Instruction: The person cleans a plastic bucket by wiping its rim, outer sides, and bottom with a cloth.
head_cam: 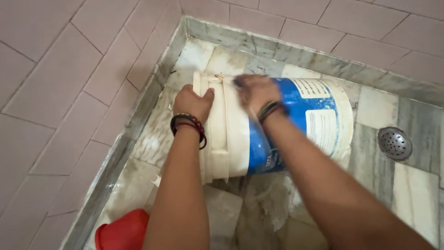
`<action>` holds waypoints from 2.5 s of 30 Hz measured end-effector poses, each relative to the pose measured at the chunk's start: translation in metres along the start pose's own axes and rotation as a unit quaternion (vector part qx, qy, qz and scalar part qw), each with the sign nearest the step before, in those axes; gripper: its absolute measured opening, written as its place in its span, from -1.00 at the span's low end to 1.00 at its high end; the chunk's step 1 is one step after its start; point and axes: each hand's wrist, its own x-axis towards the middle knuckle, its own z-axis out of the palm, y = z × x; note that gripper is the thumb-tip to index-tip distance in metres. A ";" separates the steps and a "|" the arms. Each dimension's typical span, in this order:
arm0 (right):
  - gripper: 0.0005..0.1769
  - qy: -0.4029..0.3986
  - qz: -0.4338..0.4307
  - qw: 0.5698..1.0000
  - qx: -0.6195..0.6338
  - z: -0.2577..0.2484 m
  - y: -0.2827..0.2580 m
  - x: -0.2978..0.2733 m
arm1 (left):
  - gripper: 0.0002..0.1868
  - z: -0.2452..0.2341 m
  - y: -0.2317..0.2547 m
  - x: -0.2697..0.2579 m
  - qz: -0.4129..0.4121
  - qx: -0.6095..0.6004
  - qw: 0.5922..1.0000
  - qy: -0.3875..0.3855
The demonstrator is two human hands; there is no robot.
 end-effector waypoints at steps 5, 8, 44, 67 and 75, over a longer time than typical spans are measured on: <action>-0.27 0.127 -0.202 0.970 -0.043 0.009 -0.013 -0.101 | -0.34 -0.003 0.004 0.002 -0.013 0.021 0.999 -0.034; -0.36 0.162 -0.249 0.955 -0.005 -0.019 0.055 -0.121 | -0.32 -0.003 0.003 -0.002 0.001 0.015 1.000 -0.022; -0.41 0.112 -0.196 0.974 0.003 -0.007 0.020 -0.090 | 0.02 -0.006 0.007 -0.047 0.034 -0.010 0.998 0.058; -0.42 0.096 -0.315 0.943 0.040 -0.036 0.082 -0.138 | -0.08 -0.010 0.013 -0.020 -0.022 -0.027 0.997 -0.076; -0.57 0.071 0.001 0.997 -0.011 -0.021 0.050 -0.017 | -0.12 -0.005 0.012 -0.019 -0.029 -0.003 0.998 -0.059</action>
